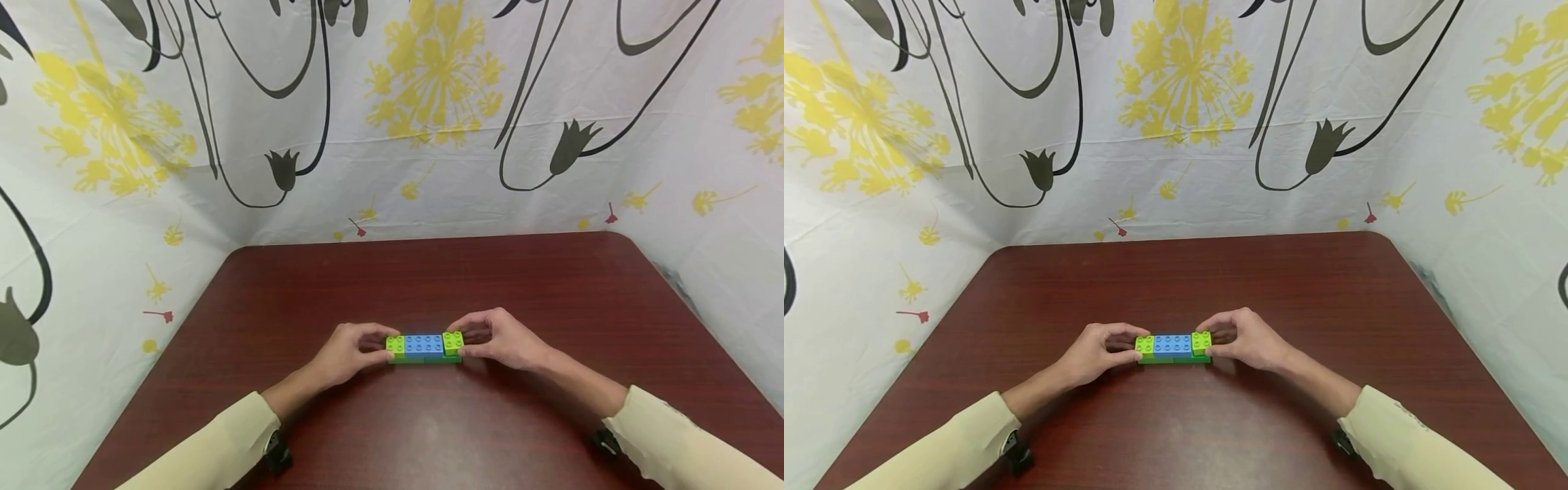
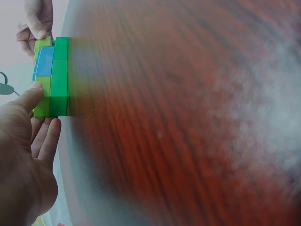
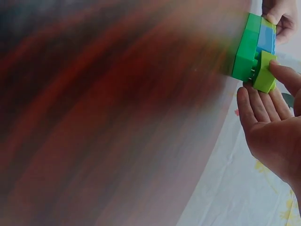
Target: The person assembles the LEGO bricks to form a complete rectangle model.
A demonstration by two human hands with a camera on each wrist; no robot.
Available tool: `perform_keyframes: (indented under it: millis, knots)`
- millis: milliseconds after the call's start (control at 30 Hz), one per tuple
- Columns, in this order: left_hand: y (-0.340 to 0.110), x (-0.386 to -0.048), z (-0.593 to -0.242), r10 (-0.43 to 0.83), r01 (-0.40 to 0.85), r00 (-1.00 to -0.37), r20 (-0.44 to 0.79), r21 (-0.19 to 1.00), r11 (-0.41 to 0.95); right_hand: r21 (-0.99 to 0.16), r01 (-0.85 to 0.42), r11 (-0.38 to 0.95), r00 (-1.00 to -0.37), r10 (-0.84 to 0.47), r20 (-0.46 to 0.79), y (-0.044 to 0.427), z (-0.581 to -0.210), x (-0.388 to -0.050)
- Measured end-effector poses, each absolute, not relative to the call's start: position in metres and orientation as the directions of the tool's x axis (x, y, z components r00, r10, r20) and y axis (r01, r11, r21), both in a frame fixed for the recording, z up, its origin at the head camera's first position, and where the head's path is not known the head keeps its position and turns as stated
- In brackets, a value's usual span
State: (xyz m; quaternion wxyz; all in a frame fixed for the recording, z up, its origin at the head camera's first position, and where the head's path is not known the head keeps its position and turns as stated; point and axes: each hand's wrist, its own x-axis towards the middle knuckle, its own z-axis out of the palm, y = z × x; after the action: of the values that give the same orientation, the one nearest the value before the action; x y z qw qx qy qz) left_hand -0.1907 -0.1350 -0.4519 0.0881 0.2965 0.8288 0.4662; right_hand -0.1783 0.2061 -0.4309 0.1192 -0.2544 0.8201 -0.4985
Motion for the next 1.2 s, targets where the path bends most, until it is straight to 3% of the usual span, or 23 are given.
perform_keyframes:
  millis: [500,933,1200]
  knots:
    - [-0.1348,-0.1910,-0.4523,0.571,0.409,-0.811,0.128,0.822,0.396,-0.882,-0.288,0.372,-0.846,-0.530,0.053,0.2015,-0.4314,-0.1762]
    - [-0.1339,-0.1908,-0.4501,0.565,0.396,-0.818,0.110,0.820,0.413,-0.855,-0.261,0.449,-0.860,-0.510,-0.005,0.2014,-0.4283,-0.1746]
    - [-0.1344,-0.1906,-0.4512,0.565,0.399,-0.817,0.119,0.823,0.405,-0.844,-0.301,0.444,-0.862,-0.504,0.042,0.1980,-0.4291,-0.1742]
